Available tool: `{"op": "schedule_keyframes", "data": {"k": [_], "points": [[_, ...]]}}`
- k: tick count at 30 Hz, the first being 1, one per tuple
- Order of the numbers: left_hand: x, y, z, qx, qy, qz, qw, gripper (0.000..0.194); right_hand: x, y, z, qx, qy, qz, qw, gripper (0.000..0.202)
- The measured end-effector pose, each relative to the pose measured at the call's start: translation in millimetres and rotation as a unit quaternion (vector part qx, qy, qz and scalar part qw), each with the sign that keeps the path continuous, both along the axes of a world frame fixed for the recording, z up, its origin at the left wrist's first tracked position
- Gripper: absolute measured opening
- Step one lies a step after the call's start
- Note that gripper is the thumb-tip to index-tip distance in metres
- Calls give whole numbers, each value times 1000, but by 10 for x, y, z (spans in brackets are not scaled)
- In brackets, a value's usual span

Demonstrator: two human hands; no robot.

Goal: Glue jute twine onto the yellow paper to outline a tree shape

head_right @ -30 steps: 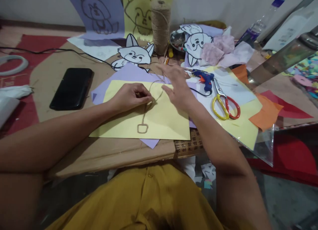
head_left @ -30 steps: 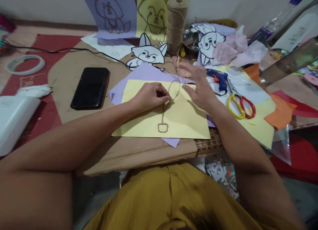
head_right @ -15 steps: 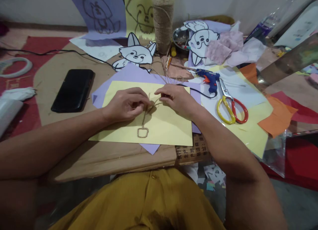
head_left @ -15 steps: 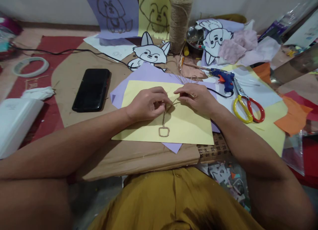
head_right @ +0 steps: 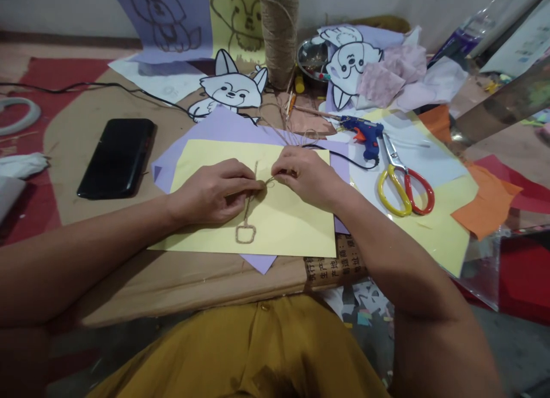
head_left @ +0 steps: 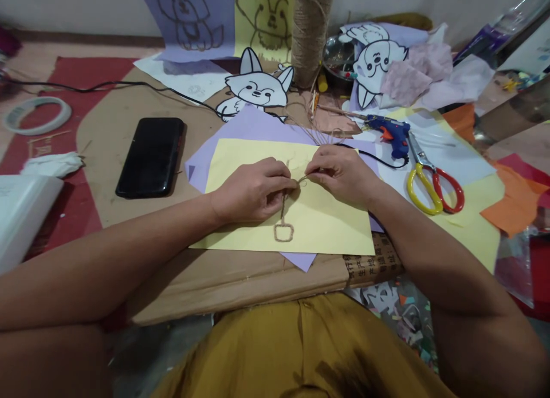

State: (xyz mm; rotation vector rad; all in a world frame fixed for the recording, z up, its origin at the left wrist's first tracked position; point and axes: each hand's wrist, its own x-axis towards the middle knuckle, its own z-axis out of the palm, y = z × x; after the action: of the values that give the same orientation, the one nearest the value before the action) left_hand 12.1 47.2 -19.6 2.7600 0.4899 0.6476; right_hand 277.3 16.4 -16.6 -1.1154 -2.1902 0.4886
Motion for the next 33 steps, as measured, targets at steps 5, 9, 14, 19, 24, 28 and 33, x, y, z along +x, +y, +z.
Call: {"op": "schedule_keyframes", "data": {"k": [5,9,14,19,24,28,33], "points": [[-8,3,-4,-15,19,10,1000,37,34,-9,-9,19,-21,23,999,15],[-2,5,-1,-16,28,15,999,37,48,-29,0,38,-45,33,998,18],[11,4,4,-13,27,13,999,36,28,-57,39,48,-100,29,993,26],[16,2,-6,-3,19,9,1000,37,11,-71,59,67,-136,35,988,29],[34,7,-31,8,32,11,999,43,6,-71,63,77,-141,41,986,29],[54,0,-40,24,38,9,999,44,14,-69,45,77,-129,43,988,25],[66,-23,-20,49,53,14,997,42,52,-65,-12,86,-106,40,990,17]]}}
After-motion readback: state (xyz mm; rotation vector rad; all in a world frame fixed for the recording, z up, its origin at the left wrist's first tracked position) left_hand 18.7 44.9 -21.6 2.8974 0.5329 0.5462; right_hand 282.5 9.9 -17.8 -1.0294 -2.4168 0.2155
